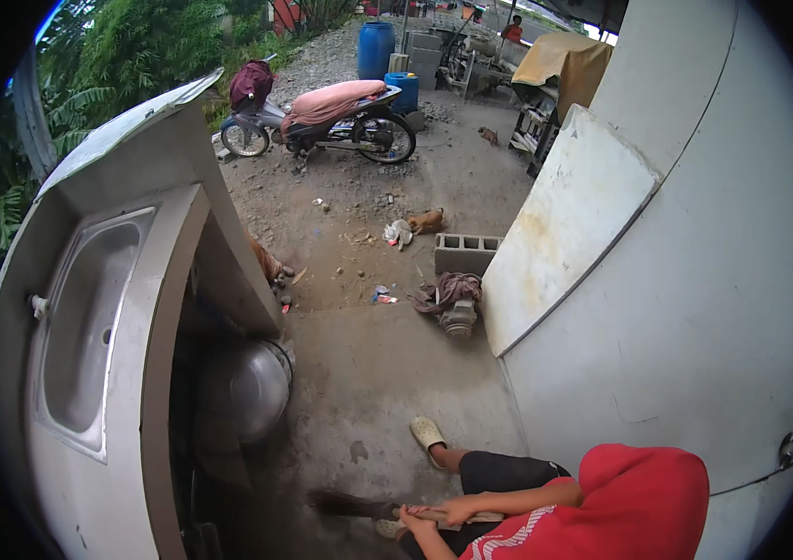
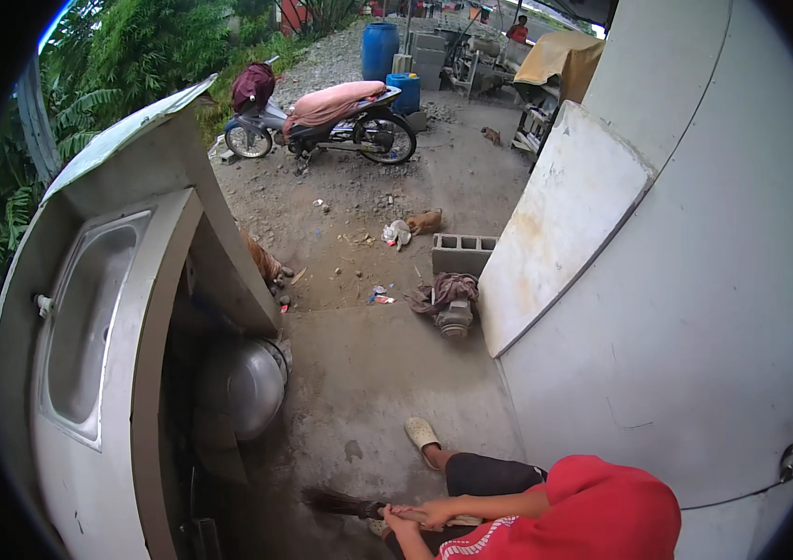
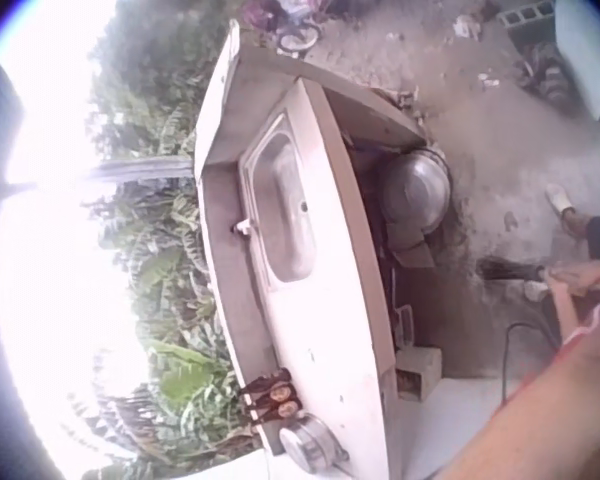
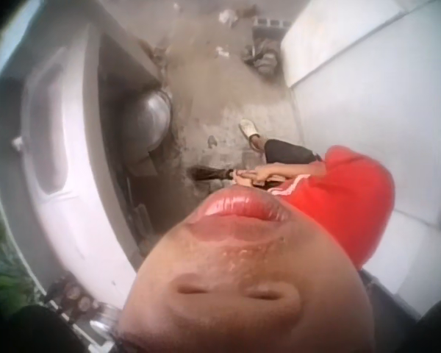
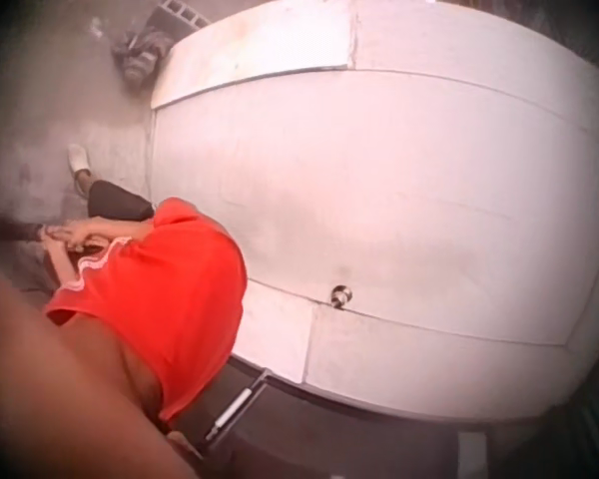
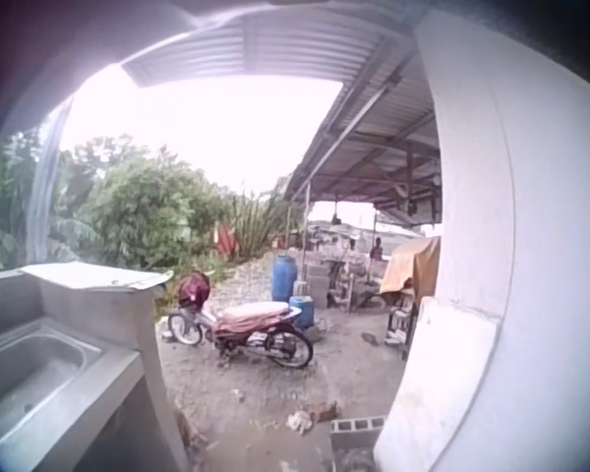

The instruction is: The person sweeps the concrete floor using a broom, then moves a rectangular board by hand.

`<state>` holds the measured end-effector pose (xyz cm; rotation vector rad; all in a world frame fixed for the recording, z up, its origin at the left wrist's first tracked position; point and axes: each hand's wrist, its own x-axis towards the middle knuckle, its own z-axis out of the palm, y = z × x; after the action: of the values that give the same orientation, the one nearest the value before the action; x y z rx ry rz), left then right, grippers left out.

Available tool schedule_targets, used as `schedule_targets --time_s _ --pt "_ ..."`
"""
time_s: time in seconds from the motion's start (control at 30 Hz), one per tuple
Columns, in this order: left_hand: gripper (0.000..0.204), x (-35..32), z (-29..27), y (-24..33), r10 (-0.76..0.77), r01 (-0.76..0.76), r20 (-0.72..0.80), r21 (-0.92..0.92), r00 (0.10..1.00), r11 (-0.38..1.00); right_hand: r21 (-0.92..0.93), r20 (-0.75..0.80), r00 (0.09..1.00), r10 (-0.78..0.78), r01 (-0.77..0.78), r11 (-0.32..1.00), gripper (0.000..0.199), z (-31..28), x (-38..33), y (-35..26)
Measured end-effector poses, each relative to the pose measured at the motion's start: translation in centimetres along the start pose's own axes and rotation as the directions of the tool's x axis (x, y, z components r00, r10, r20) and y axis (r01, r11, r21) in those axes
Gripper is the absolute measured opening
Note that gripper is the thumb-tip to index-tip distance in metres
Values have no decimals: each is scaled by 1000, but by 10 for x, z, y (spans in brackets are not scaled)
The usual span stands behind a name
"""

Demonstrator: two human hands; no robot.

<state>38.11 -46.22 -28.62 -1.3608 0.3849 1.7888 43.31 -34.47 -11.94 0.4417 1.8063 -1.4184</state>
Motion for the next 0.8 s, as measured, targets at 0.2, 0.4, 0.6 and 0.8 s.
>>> schedule_targets --time_s 0.2,0.4,0.6,0.8 --pt "29 24 -32 76 274 -282 -74 -145 959 948 -251 133 930 344 -304 919 74 29 108 -27" --pt "30 55 -104 144 461 -478 -125 -243 878 844 -452 103 988 117 -58 890 36 74 221 -3" --pt "27 90 -75 156 564 -592 -416 74 713 803 -439 233 960 154 -37 898 51 51 272 15" --pt "37 206 67 17 752 -254 -203 859 628 444 192 -285 890 355 -310 931 55 -72 207 108"
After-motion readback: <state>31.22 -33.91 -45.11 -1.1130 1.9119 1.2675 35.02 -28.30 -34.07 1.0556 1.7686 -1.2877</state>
